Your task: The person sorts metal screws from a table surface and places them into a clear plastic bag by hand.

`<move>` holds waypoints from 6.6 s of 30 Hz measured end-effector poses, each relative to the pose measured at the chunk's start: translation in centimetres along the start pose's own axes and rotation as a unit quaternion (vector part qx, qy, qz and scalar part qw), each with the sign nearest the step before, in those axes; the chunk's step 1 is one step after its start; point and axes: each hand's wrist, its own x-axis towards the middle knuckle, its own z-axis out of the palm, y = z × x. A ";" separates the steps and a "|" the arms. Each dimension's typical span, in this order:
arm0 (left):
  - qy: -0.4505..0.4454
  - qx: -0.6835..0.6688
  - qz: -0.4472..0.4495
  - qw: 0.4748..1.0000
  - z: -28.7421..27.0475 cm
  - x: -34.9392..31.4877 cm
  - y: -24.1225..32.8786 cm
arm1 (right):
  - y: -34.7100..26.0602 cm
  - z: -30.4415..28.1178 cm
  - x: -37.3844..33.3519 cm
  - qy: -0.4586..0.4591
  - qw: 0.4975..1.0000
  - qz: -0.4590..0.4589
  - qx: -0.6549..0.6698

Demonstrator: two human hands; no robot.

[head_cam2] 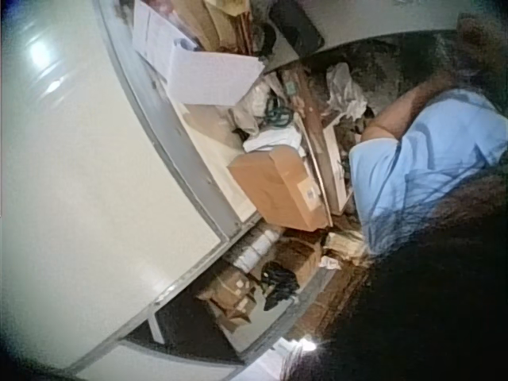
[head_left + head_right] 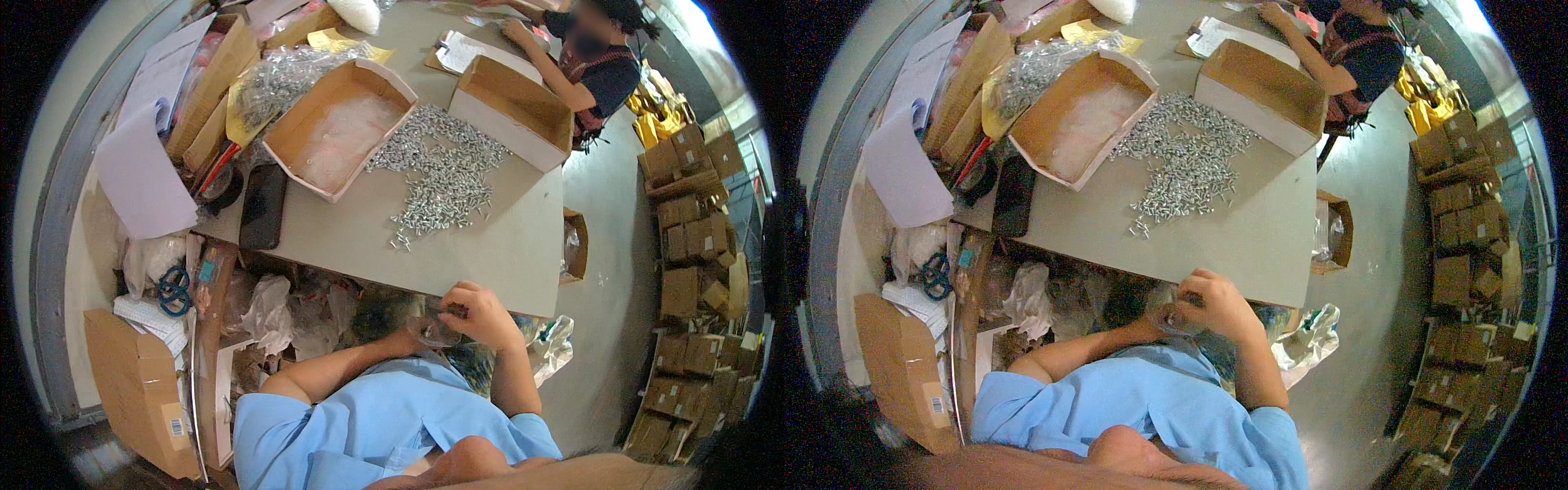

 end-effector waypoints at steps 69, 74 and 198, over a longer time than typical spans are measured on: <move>0.159 0.706 -0.153 0.672 -30.3 9.5 23.8 | 4.1 -0.5 0.5 0.210 0.974 0.069 0.047; 0.233 0.659 -0.048 0.713 -29.1 7.9 26.1 | 4.6 -2.0 5.3 0.247 0.931 0.134 -0.235; -0.008 0.151 -0.039 0.988 -0.2 -0.7 0.3 | 2.6 -0.4 6.7 0.203 0.974 0.006 -0.097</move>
